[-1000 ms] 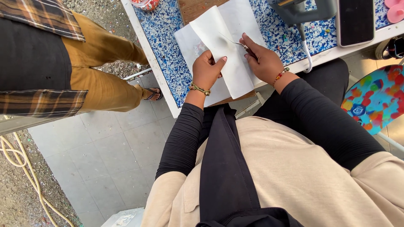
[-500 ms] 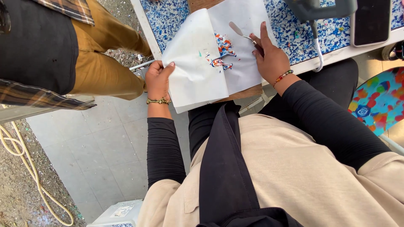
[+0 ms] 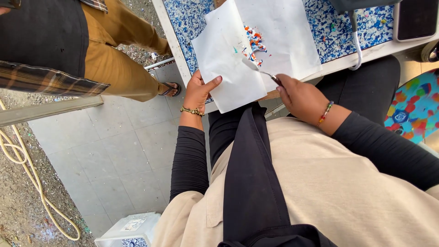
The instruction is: Melting small plastic flakes using a clothes iron on parchment paper.
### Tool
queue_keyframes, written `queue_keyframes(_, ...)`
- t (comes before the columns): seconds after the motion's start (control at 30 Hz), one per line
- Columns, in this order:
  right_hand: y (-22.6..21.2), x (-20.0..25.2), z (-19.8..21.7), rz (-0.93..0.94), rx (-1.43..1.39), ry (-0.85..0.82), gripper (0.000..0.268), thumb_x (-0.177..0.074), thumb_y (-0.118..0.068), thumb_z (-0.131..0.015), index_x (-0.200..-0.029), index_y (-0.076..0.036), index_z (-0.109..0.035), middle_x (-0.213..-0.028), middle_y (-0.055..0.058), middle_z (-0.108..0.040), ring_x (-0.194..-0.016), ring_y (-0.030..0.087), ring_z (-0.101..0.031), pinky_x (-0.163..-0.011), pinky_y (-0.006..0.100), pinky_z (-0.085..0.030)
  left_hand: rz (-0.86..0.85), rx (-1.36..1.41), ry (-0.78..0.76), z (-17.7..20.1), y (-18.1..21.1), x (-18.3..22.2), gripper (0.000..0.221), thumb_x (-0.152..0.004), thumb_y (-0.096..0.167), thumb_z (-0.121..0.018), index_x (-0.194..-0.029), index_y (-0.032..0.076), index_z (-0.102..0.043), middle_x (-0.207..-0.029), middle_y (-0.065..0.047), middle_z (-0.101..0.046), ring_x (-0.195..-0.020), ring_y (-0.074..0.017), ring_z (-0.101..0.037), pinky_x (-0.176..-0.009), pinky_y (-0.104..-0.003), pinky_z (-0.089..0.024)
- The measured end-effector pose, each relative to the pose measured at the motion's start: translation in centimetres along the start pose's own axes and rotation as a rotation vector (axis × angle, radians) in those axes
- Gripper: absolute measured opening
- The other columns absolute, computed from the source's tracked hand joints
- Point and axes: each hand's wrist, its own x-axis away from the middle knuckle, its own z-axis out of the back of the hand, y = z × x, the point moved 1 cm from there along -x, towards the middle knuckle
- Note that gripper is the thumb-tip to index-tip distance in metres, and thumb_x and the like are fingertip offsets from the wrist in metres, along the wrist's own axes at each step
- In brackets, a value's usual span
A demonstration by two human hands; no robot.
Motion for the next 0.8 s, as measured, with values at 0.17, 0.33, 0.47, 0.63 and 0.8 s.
queue_keyframes(0.17, 1.7, 0.8, -2.7, 0.088, 0.199, 0.053, 0.026, -0.108, -0.025, -0.049, -0.115, -0.001, -0.055, -0.074, 0.020, -0.069, -0.060, 0.039, -0.066, -0.055, 0.049, -0.054, 0.211, 0.019, -0.010, -1.2, -1.4, 0.9, 0.043, -0.083, 0.015, -0.083, -0.121, 0.002, -0.067, -0.103, -0.008, -0.075, -0.086, -0.0161, -0.074, -0.072, -0.035, -0.065)
queue_keyframes(0.33, 3.7, 0.0, -4.0, 0.020, 0.208, 0.128, 0.024, -0.108, -0.024, -0.050, -0.108, 0.000, -0.052, -0.074, 0.021, -0.068, -0.062, 0.042, -0.066, -0.055, 0.051, -0.053, 0.151, 0.046, -0.003, -1.1, -3.3, 0.4, 0.036, -0.085, 0.013, -0.084, -0.116, -0.001, -0.071, -0.103, -0.011, -0.076, -0.086, -0.0180, -0.074, -0.073, -0.037, -0.066)
queue_keyframes(0.47, 3.5, 0.0, -4.1, 0.067, 0.247, 0.103, 0.024, -0.107, -0.025, -0.051, -0.107, -0.001, -0.052, -0.072, 0.020, -0.068, -0.062, 0.041, -0.066, -0.056, 0.052, -0.053, 0.145, 0.031, 0.056, -1.5, -2.8, 0.7, 0.037, -0.083, 0.012, -0.083, -0.115, -0.001, -0.071, -0.101, -0.011, -0.076, -0.084, -0.0182, -0.075, -0.070, -0.038, -0.066)
queue_keyframes(0.63, 3.8, 0.2, -3.9, 0.027, 0.299, 0.154, 0.024, -0.108, -0.024, -0.050, -0.104, -0.001, -0.052, -0.076, 0.020, -0.069, -0.059, 0.040, -0.066, -0.053, 0.049, -0.053, 0.145, 0.043, 0.050, -1.2, -3.0, 0.5, 0.036, -0.084, 0.010, -0.083, -0.116, -0.002, -0.071, -0.102, -0.012, -0.075, -0.084, -0.0183, -0.074, -0.071, -0.037, -0.065)
queue_keyframes(0.8, 3.9, 0.0, -4.0, 0.122, 0.318, 0.100, 0.025, -0.107, -0.026, -0.051, -0.101, -0.002, -0.052, -0.072, 0.019, -0.068, -0.058, 0.038, -0.066, -0.052, 0.048, -0.053, 0.159, 0.032, 0.094, -0.8, -3.0, 0.7, 0.035, -0.084, 0.010, -0.083, -0.114, -0.003, -0.071, -0.102, -0.013, -0.076, -0.084, -0.0195, -0.075, -0.072, -0.038, -0.066)
